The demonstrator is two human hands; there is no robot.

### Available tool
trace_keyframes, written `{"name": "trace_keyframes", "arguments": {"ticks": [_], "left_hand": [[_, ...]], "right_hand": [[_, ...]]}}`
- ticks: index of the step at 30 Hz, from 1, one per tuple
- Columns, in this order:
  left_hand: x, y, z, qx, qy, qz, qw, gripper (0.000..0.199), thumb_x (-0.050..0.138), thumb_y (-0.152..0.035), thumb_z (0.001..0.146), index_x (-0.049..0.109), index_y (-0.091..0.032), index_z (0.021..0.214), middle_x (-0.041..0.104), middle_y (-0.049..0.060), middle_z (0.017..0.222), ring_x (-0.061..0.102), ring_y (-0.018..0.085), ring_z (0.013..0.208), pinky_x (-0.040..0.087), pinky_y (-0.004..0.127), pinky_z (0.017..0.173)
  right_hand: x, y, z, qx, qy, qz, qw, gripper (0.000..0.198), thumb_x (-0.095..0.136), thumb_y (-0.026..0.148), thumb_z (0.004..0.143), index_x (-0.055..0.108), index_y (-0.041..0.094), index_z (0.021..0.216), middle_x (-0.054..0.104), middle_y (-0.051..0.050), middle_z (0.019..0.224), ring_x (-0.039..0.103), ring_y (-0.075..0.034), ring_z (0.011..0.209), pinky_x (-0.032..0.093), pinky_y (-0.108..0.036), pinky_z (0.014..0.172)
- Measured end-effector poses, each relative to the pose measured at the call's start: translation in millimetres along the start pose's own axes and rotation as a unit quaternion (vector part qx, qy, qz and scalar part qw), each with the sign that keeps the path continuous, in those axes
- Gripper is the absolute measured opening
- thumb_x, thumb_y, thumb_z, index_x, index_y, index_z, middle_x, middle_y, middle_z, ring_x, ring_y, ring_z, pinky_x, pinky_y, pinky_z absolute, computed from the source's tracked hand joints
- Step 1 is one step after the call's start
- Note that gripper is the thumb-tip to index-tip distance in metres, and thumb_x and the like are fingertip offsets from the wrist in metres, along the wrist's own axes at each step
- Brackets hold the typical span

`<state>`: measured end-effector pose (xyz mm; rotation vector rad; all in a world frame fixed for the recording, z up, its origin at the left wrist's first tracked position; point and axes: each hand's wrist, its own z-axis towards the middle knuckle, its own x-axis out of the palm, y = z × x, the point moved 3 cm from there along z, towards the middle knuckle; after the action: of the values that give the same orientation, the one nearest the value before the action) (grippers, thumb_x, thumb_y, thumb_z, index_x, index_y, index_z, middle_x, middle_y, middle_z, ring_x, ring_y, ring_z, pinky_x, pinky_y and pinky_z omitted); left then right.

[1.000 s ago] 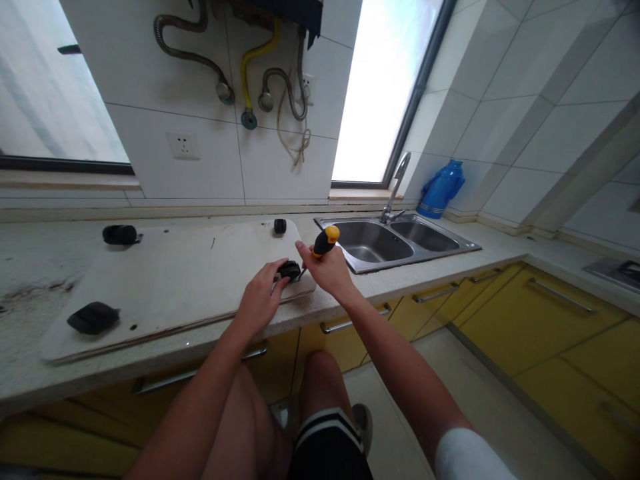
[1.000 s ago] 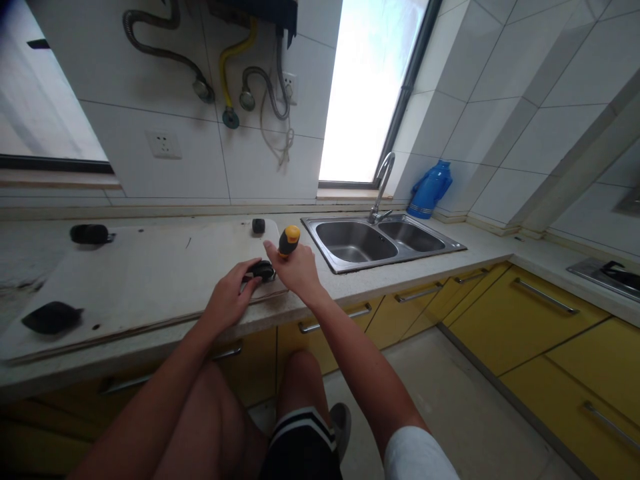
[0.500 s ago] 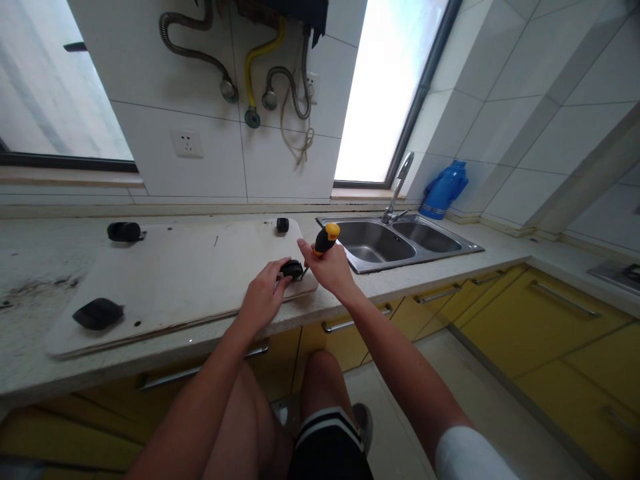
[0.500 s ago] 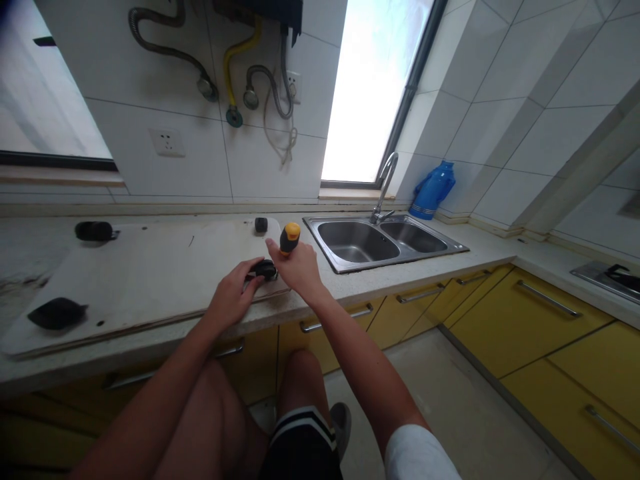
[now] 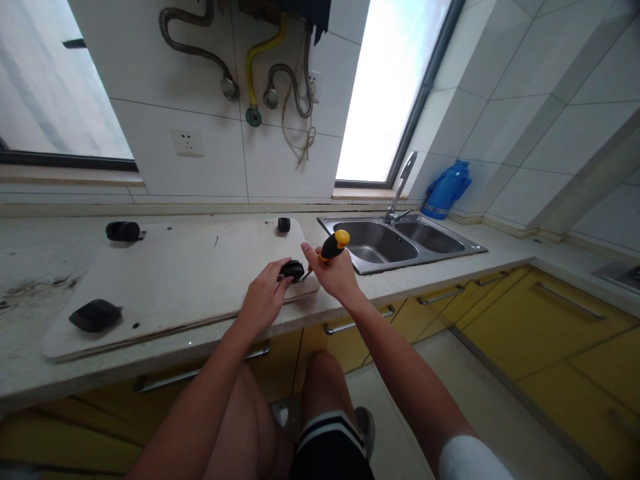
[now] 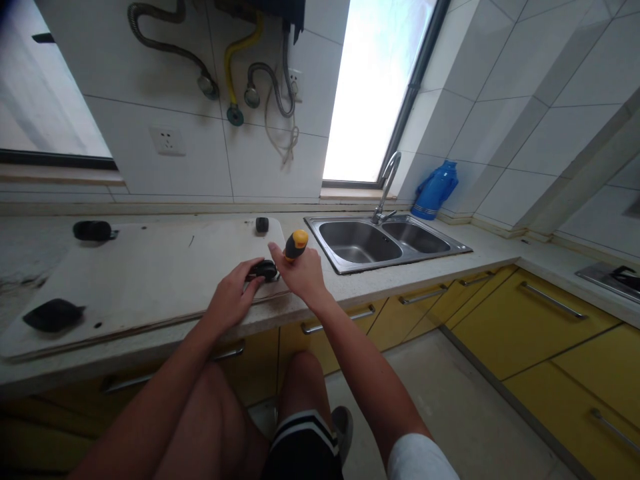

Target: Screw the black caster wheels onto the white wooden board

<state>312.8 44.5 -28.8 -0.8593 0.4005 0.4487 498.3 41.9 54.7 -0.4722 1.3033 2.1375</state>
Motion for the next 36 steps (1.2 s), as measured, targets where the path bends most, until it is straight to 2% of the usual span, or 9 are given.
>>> {"name": "trace_keyframes", "arguments": {"ticks": [4,10,15,19,22,25,30,36], "left_hand": [[-0.2,1.8,-0.4,0.002,-0.001,-0.007,1.000,0.038,0.060,-0.029,0.108,0.068,-0.021,0.144,0.079,0.014,0.141,0.078,0.030,0.124,0.064,0.047,0.111],[-2.4,2.8,-1.2,0.003,0.007,-0.003,1.000,0.038,0.059,-0.031,0.110,0.069,-0.024,0.146,0.079,0.012,0.139,0.077,0.030,0.125,0.064,0.047,0.111],[-5.7,1.2,-1.4,-0.009,0.008,-0.001,1.000,0.040,0.061,-0.033,0.110,0.069,-0.026,0.148,0.079,0.010,0.140,0.078,0.029,0.126,0.065,0.045,0.110],[-6.5,0.9,-3.4,-0.023,0.006,0.010,1.000,0.040,0.062,-0.037,0.110,0.070,-0.028,0.148,0.079,0.009,0.141,0.078,0.030,0.126,0.066,0.045,0.110],[-7.1,0.0,-5.0,-0.028,0.011,0.020,0.999,0.042,0.061,-0.038,0.110,0.070,-0.030,0.150,0.079,0.008,0.140,0.079,0.029,0.121,0.067,0.045,0.109],[-9.0,-1.7,-5.1,-0.029,0.020,0.031,0.999,0.043,0.061,-0.038,0.109,0.070,-0.030,0.150,0.080,0.007,0.140,0.080,0.030,0.119,0.068,0.044,0.108],[-11.2,-3.6,-4.9,-0.033,0.024,0.048,0.998,0.043,0.062,-0.039,0.110,0.071,-0.029,0.150,0.080,0.008,0.139,0.081,0.030,0.114,0.069,0.044,0.104],[-9.7,-5.3,-5.8,-0.031,0.017,0.059,0.998,0.043,0.063,-0.038,0.109,0.070,-0.030,0.151,0.080,0.007,0.138,0.081,0.028,0.109,0.068,0.043,0.105]], "right_hand": [[1.4,-5.0,6.2,-0.011,-0.008,0.023,1.000,0.065,0.061,0.066,0.105,0.060,0.024,0.055,0.053,0.000,0.053,0.052,-0.016,0.059,0.036,-0.035,0.067],[7.1,-11.0,30.5,-0.069,0.070,0.100,0.990,0.066,0.062,0.069,0.103,0.059,0.023,0.056,0.055,0.003,0.055,0.054,-0.013,0.059,0.042,-0.031,0.068],[14.7,-16.1,53.9,-0.132,0.177,0.202,0.954,0.064,0.067,0.065,0.104,0.057,0.023,0.056,0.052,0.004,0.055,0.049,-0.011,0.058,0.040,-0.029,0.065],[30.3,-23.4,69.4,-0.157,0.225,0.284,0.919,0.071,0.068,0.075,0.101,0.053,0.023,0.054,0.050,0.004,0.053,0.044,-0.010,0.053,0.036,-0.029,0.059],[42.0,-34.8,76.2,-0.147,0.190,0.366,0.899,0.077,0.069,0.085,0.095,0.051,0.024,0.051,0.045,0.005,0.049,0.040,-0.010,0.050,0.032,-0.030,0.056],[49.0,-46.6,77.9,-0.139,0.148,0.424,0.882,0.078,0.072,0.086,0.092,0.050,0.024,0.050,0.043,0.005,0.048,0.040,-0.010,0.050,0.030,-0.031,0.056],[52.4,-57.1,78.2,-0.130,0.130,0.476,0.860,0.074,0.072,0.079,0.097,0.049,0.024,0.055,0.043,0.006,0.049,0.036,-0.009,0.049,0.027,-0.031,0.055],[51.6,-56.2,76.3,-0.144,0.112,0.488,0.854,0.074,0.075,0.077,0.097,0.049,0.023,0.054,0.042,0.007,0.048,0.037,-0.008,0.048,0.024,-0.031,0.054]]}}
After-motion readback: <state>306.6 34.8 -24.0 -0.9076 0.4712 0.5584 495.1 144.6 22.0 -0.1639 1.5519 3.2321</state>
